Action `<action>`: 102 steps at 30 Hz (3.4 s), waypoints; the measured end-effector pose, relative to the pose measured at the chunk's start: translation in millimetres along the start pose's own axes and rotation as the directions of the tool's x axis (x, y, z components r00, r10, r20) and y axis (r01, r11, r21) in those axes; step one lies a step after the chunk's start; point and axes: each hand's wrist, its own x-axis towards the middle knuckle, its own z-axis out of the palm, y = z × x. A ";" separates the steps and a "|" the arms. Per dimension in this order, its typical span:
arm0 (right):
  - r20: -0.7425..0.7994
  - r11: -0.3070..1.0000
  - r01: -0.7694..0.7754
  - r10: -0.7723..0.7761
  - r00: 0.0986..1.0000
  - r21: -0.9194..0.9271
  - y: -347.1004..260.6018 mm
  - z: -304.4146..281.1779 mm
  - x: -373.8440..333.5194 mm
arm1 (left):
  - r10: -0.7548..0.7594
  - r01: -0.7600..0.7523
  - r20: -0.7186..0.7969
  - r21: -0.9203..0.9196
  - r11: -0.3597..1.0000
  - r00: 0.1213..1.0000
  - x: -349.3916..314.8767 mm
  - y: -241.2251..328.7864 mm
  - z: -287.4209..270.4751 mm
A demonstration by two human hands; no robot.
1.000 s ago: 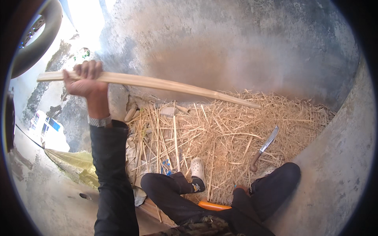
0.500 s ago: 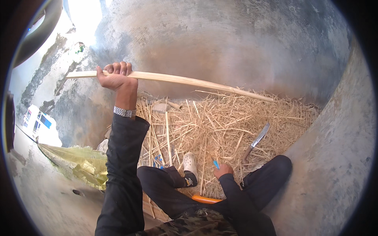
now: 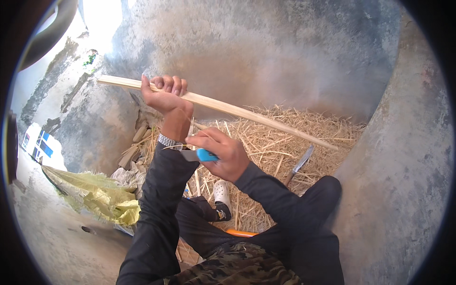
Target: The person sits on a bed of hay and uses a utility knife to shave thin strips off a long wooden stick. They hold the stick with their left hand and scrape the blade along its length with their right hand, creating wood shavings that fall onto the hay.
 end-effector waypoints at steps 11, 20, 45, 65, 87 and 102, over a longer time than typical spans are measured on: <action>0.112 0.914 -0.326 0.308 0.945 0.241 -9.5 2.2 10.3 | -0.130 0.128 -0.038 -0.056 0.990 0.991 -21.7 -11.7 -9.7; 0.222 0.663 -0.655 0.622 0.751 0.361 -11.5 16.3 11.1 | 0.017 -0.016 0.018 -0.028 0.999 1.000 -22.8 -7.9 -23.1; 0.163 0.372 -0.641 0.769 0.618 0.671 -13.3 88.4 -49.8 | 0.111 -0.112 -0.119 -0.006 0.994 0.987 -36.5 -4.5 -76.6; 0.407 0.016 -0.580 0.698 0.590 0.814 25.5 67.7 -90.3 | -0.007 0.002 -0.033 -0.139 0.990 0.999 -67.3 -53.5 -107.1; 0.433 0.023 -0.671 0.747 0.504 0.741 18.6 90.3 -97.3 | -0.090 0.058 -0.093 -0.300 0.952 0.992 -78.3 -40.4 -180.0; 0.126 0.216 -0.888 0.976 0.180 -0.407 89.2 -62.8 -224.8 | 0.223 -0.227 -0.053 -0.104 0.968 0.973 -66.7 19.0 -176.2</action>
